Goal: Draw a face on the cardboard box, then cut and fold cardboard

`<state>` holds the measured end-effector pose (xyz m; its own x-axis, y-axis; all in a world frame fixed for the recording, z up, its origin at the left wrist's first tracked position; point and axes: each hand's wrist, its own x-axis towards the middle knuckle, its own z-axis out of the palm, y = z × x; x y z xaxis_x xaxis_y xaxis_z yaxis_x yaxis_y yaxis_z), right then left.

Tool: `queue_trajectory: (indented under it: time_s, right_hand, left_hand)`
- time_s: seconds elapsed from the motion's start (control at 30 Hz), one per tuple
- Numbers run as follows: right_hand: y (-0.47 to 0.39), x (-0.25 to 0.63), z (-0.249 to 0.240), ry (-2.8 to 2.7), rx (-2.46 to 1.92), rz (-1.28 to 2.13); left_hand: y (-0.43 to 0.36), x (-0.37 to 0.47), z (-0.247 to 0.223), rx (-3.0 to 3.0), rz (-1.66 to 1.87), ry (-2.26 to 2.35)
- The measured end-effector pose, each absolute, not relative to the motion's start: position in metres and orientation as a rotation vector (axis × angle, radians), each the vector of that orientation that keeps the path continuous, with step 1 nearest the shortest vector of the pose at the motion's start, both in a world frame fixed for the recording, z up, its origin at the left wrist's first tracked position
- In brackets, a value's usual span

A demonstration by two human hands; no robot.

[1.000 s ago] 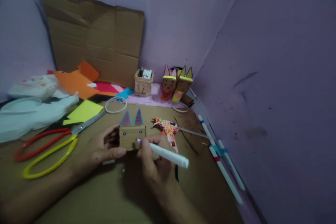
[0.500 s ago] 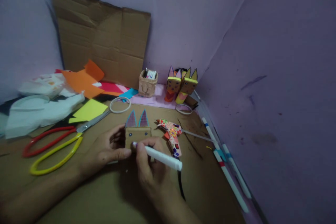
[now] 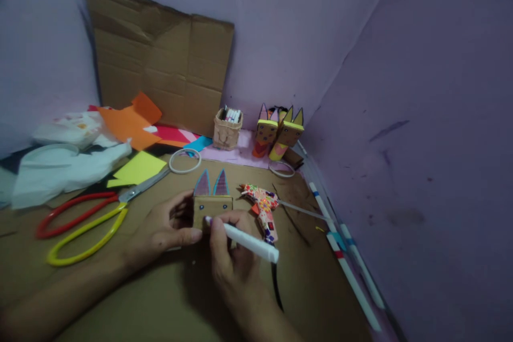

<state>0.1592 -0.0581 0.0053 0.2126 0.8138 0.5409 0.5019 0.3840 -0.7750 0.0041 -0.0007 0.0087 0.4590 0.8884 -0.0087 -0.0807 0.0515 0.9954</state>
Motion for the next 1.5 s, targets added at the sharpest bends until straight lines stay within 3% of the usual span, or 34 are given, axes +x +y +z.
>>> queue_trajectory:
  time_s: [0.63, 1.5]
  right_hand:
    - [-0.0546, 0.1602, 0.0052, -1.488, -1.202, 0.22]
    - [-0.0588, 0.1618, 0.005, -1.414, -1.332, 0.424]
  left_hand:
    - [-0.0001, 0.0047, 0.0082, 1.288, 0.874, 0.785]
    - [-0.0004, 0.0036, 0.006, 1.286, 0.883, 0.746]
